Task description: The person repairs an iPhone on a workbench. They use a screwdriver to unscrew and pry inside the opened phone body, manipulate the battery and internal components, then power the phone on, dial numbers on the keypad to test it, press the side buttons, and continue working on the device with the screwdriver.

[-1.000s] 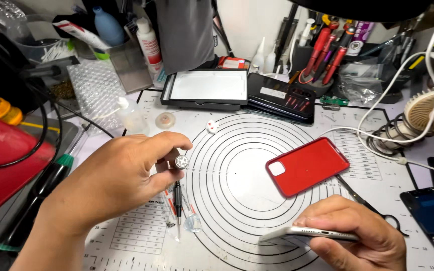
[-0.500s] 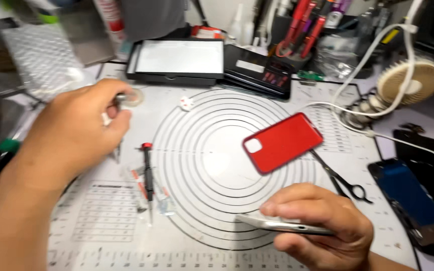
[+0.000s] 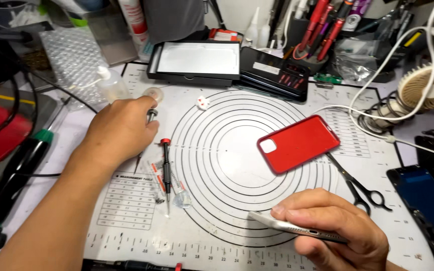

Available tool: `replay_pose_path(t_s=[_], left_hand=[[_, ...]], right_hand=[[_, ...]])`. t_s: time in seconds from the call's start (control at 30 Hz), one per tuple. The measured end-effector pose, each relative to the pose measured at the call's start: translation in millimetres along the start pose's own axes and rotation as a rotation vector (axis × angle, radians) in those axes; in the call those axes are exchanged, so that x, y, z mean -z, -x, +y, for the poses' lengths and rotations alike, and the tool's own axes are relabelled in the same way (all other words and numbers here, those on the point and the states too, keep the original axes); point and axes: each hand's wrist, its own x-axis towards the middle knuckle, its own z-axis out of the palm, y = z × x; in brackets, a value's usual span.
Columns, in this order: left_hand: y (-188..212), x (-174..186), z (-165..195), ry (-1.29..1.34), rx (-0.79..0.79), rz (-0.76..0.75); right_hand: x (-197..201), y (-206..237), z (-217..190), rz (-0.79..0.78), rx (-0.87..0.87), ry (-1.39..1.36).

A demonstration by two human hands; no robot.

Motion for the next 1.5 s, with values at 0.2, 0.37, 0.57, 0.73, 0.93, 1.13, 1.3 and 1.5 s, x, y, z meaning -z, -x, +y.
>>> replay_pose_path(t_s=[0.2, 0.37, 0.57, 0.73, 0.93, 1.13, 1.3, 1.5], left_hand=[[18.3, 11.6, 33.4, -0.102, 0.131, -0.392], [25.0, 20.6, 46.0, 0.120, -0.031, -0.400], [50.4, 18.7, 57.3, 0.548, -0.552, -0.011], [50.0, 11.4, 61.0, 0.506, -0.623, 0.105], [38.5, -3.0, 45.0, 0.256, -0.473, 0.113], [25.4, -15.5, 11.8, -0.048, -0.385, -0.012], [95.5, 12.3, 13.8, -0.019, -0.215, -0.453], [161.0, -5.2, 0.0, -0.021, -0.404, -0.731]], right_hand=[[-12.4, 9.6, 0.5, 0.115, -0.117, 0.130], [-8.6, 11.2, 5.9, 0.072, -0.086, 0.131], [13.9, 6.2, 9.8, -0.224, -0.039, 0.056], [17.4, 5.0, 14.7, -0.214, 0.001, 0.009], [9.7, 12.3, 8.7, -0.047, -0.062, 0.042], [7.7, 13.4, 1.3, -0.040, -0.050, 0.237], [6.9, 6.1, 2.7, -0.083, 0.012, 0.227], [5.2, 1.5, -4.8, -0.186, 0.169, 0.154]])
